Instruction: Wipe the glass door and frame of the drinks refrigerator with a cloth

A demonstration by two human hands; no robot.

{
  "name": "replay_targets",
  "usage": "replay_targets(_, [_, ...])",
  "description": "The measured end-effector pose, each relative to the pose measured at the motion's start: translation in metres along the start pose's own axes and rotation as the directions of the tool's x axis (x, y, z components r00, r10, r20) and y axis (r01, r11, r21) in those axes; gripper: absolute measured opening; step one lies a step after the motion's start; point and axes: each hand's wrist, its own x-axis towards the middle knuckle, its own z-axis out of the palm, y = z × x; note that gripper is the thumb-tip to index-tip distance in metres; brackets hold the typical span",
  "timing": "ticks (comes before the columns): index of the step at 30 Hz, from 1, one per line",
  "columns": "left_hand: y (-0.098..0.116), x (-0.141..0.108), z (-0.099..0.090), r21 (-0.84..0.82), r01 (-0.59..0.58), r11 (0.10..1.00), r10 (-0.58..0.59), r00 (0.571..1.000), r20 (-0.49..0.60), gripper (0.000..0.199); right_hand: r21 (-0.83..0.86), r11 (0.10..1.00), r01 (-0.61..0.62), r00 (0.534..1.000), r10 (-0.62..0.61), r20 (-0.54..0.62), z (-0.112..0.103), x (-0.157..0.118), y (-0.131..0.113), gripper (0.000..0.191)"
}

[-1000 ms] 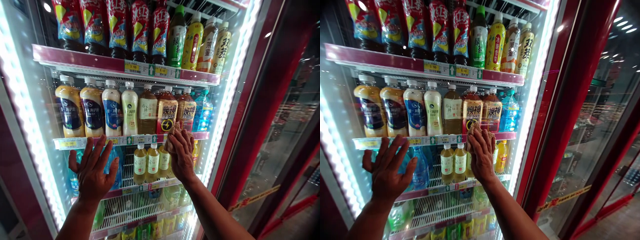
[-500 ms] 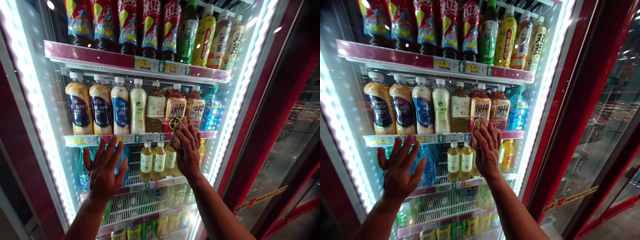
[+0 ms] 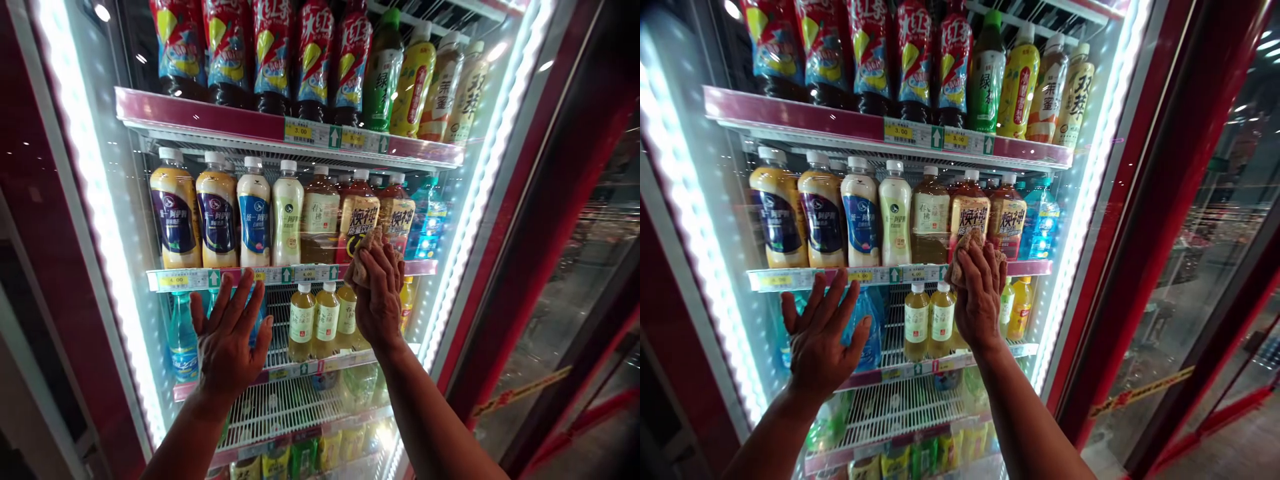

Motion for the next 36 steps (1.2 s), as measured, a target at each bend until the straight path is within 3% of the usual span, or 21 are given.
replay_targets(4, [0.001, 0.0, -0.001, 0.0, 0.007, 1.0, -0.007, 1.0, 0.019, 0.072, -0.009, 0.998, -0.062, 0.997, 0.062, -0.056, 0.007, -0.002, -0.01, 0.055])
replay_targets(10, [0.0, -0.001, -0.004, -0.009, 0.009, 1.0, -0.009, 0.998, 0.067, 0.074, -0.021, 1.0, 0.005, 0.997, -0.003, 0.072, 0.006, -0.018, -0.024, 0.059])
replay_targets(16, [-0.003, -0.002, -0.009, 0.004, -0.013, 1.0, 0.013, 0.991, 0.131, 0.078, -0.018, 1.0, -0.022, 0.999, 0.023, 0.03, 0.006, 0.003, -0.022, 0.055])
replay_targets(23, [-0.005, -0.002, -0.011, 0.006, -0.044, 0.999, 0.043, 0.987, 0.152, 0.08, -0.029, 0.999, 0.017, 0.991, -0.013, 0.135, 0.006, -0.015, -0.039, 0.067])
replay_targets(31, [-0.007, -0.004, -0.014, 0.055, -0.062, 0.997, 0.051, 0.983, 0.178, 0.078, -0.019, 1.0, -0.001, 0.999, 0.002, 0.034, 0.015, -0.001, -0.04, 0.065])
replay_targets(36, [-0.005, -0.003, -0.018, 0.086, -0.083, 0.993, 0.066, 0.981, 0.18, 0.077, 0.015, 0.997, 0.078, 0.987, -0.079, 0.138, 0.013, -0.017, -0.049, 0.069])
